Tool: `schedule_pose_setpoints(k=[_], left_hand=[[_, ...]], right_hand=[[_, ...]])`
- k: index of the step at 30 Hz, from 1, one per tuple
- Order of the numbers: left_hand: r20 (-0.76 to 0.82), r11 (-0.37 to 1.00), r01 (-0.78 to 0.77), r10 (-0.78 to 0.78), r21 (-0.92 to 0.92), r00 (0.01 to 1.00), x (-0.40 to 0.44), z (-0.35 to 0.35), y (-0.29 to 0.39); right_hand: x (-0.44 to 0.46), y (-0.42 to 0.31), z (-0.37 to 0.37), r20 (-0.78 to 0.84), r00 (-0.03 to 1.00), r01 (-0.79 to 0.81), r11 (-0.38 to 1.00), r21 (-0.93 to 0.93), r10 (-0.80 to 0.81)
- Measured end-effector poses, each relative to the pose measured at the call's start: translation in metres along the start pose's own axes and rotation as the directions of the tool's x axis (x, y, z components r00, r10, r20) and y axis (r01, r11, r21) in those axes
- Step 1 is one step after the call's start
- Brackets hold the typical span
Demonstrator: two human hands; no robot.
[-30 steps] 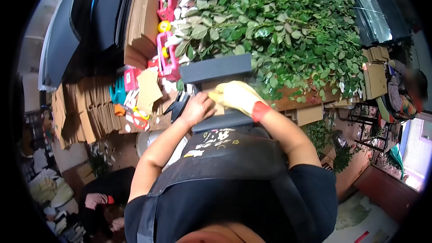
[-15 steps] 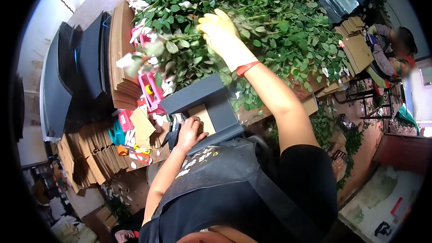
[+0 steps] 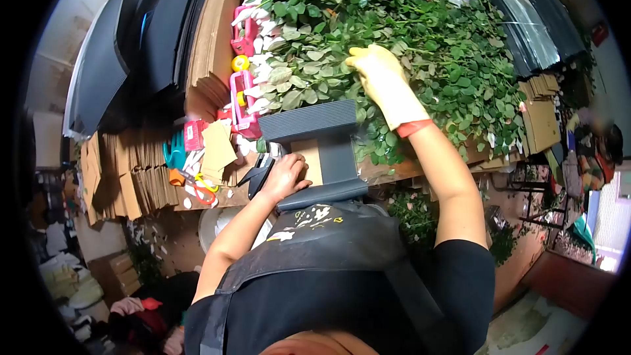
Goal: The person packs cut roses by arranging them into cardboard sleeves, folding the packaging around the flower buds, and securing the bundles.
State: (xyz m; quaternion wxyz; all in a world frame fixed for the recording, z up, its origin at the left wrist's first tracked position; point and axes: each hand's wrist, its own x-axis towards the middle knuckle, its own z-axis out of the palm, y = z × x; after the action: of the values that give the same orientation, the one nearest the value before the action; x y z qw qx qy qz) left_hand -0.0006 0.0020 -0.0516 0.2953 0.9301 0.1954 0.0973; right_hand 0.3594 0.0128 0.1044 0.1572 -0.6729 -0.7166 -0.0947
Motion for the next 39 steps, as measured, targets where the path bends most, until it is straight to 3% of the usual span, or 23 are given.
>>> schedule_pose_setpoints(k=[3,4,5,7,8,9,11,14,17,18,19,21,22,23,24,25,26,28,29,31,35,37,39], left_hand=[[-0.008,1.000,-0.013,0.013,-0.001,1.000,0.000,0.000,-0.001],[-0.028,1.000,-0.020,0.020,-0.004,0.999,-0.002,0.001,-0.002],[-0.018,1.000,-0.025,0.025,0.014,1.000,-0.003,0.004,-0.006],[-0.031,1.000,-0.020,0.020,-0.013,0.999,-0.003,0.006,-0.007],[-0.038,1.000,-0.011,0.010,-0.021,0.999,-0.003,0.004,-0.004],[-0.048,1.000,-0.009,0.008,-0.022,0.999,-0.004,0.004,-0.004],[-0.056,0.999,-0.027,0.025,-0.024,0.998,-0.003,0.005,-0.006],[-0.065,0.999,-0.028,0.026,-0.038,0.998,-0.002,0.007,-0.005],[-0.034,1.000,0.002,-0.003,-0.016,0.999,-0.004,0.005,-0.005],[-0.035,1.000,-0.009,0.009,-0.015,0.999,-0.007,0.008,-0.004],[-0.051,1.000,-0.023,0.023,-0.007,0.998,-0.004,0.009,-0.008],[-0.050,0.998,-0.046,0.044,-0.044,0.998,-0.005,0.018,-0.018],[-0.049,0.998,-0.039,0.036,-0.057,0.998,-0.006,0.013,-0.012],[-0.048,0.997,-0.040,0.037,-0.063,0.998,-0.005,0.004,-0.009],[-0.048,0.992,-0.048,0.042,-0.115,0.998,0.001,-0.011,0.001],[0.340,0.925,0.350,-0.286,-0.145,0.896,0.006,-0.026,0.015],[0.200,0.891,0.204,-0.131,-0.406,0.971,-0.005,0.008,-0.019],[-0.005,0.975,0.051,-0.053,-0.216,0.999,-0.011,0.001,-0.017],[0.040,0.905,0.246,-0.248,-0.347,0.968,-0.008,-0.005,0.000],[0.046,0.939,0.144,-0.137,-0.311,0.990,-0.003,-0.006,-0.001],[0.084,0.982,0.080,-0.067,-0.174,0.994,-0.009,0.005,-0.009],[0.132,0.978,0.105,-0.081,-0.179,0.988,-0.007,0.001,-0.007],[0.144,0.979,0.123,-0.100,-0.162,0.984,-0.004,-0.001,-0.004]], right_hand=[[0.000,0.003,0.046,0.183,0.979,-0.029,0.954,-0.300,0.087],[0.009,0.011,0.053,0.378,0.911,-0.050,0.955,-0.291,0.163],[-0.002,0.028,0.078,0.202,0.973,-0.055,0.964,-0.261,0.111],[0.027,0.005,0.015,0.248,0.940,-0.206,0.970,-0.129,0.232],[0.026,0.005,0.006,-0.037,0.991,-0.131,0.991,-0.004,0.131],[0.023,-0.002,-0.011,-0.326,0.943,-0.033,0.995,0.097,0.063],[0.018,-0.020,-0.041,-0.453,0.891,0.097,0.972,0.214,0.011],[0.009,-0.022,-0.067,-0.347,0.901,0.336,0.924,0.183,-0.259],[-0.023,0.041,-0.045,0.040,0.998,0.048,0.987,-0.153,-0.043],[-0.042,0.072,-0.038,0.031,0.992,-0.106,0.958,-0.265,0.119],[-0.053,0.070,-0.061,-0.040,0.994,-0.110,0.955,-0.276,0.103],[-0.064,0.032,-0.109,-0.148,0.989,-0.043,0.988,-0.150,0.020],[-0.071,0.017,-0.125,0.016,0.995,-0.096,0.995,-0.012,0.096],[-0.088,-0.003,-0.130,-0.097,0.994,-0.020,0.972,0.233,0.043],[-0.102,-0.005,-0.129,0.100,0.994,-0.079,0.897,0.435,0.039],[-0.112,-0.014,-0.126,0.174,0.982,-0.002,0.911,0.412,-0.077],[-0.124,-0.019,-0.116,0.400,0.914,-0.122,0.896,0.428,-0.066],[-0.162,-0.026,-0.078,0.482,0.876,-0.185,0.932,0.311,0.013],[-0.185,-0.016,-0.043,0.557,0.828,-0.230,0.946,0.227,0.068],[-0.215,-0.010,0.007,0.740,0.662,-0.297,0.948,0.116,0.117],[-0.232,-0.005,0.036,0.779,0.620,-0.307,0.943,0.127,0.097],[-0.193,-0.009,0.015,0.858,0.466,-0.059,0.975,-0.214,0.217],[-0.141,-0.009,-0.019,0.611,0.755,-0.137,0.969,-0.207,0.237]])
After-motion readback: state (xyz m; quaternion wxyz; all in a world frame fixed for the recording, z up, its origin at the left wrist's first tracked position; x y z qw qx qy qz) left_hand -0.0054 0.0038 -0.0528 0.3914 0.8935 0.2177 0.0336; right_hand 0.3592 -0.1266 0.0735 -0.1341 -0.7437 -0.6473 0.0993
